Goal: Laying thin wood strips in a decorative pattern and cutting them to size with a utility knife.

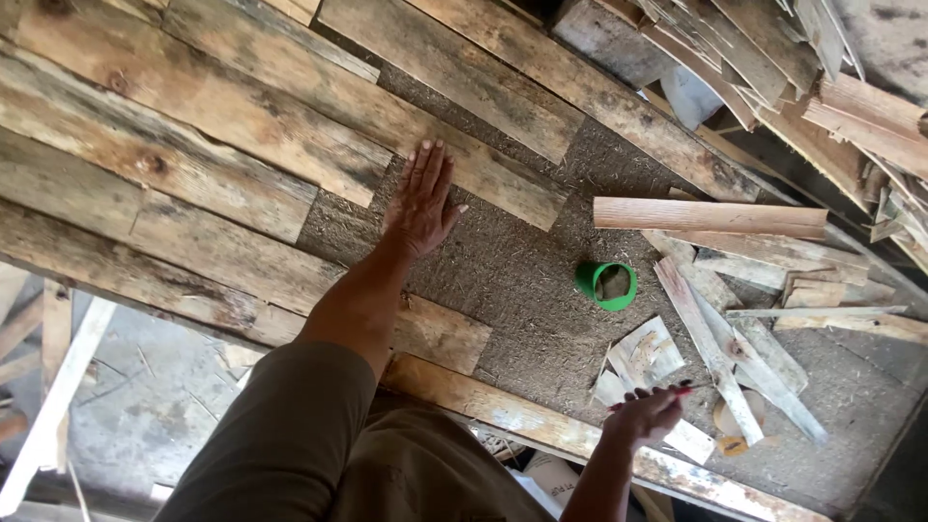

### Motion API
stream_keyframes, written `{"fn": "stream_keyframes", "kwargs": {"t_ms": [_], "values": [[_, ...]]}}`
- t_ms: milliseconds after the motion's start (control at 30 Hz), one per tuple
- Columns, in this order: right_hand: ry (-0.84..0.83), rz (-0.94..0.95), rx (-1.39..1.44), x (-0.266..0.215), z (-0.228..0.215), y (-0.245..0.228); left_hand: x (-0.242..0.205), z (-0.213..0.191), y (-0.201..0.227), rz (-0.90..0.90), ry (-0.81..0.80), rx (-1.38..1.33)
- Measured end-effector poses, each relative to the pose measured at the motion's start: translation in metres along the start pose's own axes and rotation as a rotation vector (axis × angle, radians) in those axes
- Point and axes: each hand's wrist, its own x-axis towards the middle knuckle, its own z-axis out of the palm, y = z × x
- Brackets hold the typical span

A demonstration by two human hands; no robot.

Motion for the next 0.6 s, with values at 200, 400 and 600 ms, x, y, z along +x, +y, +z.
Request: {"fn": "stream_keyframes", "kwargs": {"t_ms": [200,400,600], "values": [[-0.279,0.071,0.446,-0.014,0.042,-0.104,-0.001,-0.006,0.002,-0.012,-0.018,0.034],[-0.566,-0.053,0.450,-0.039,0.112,-0.152,0.001,-0.002,-0.001,-0.022,-0.041,-0.032],[-0.897,-0.272,0.309,-0.088,0.167,-0.175,0.001,0.000,-0.003,-0.028,-0.035,-0.086]]}}
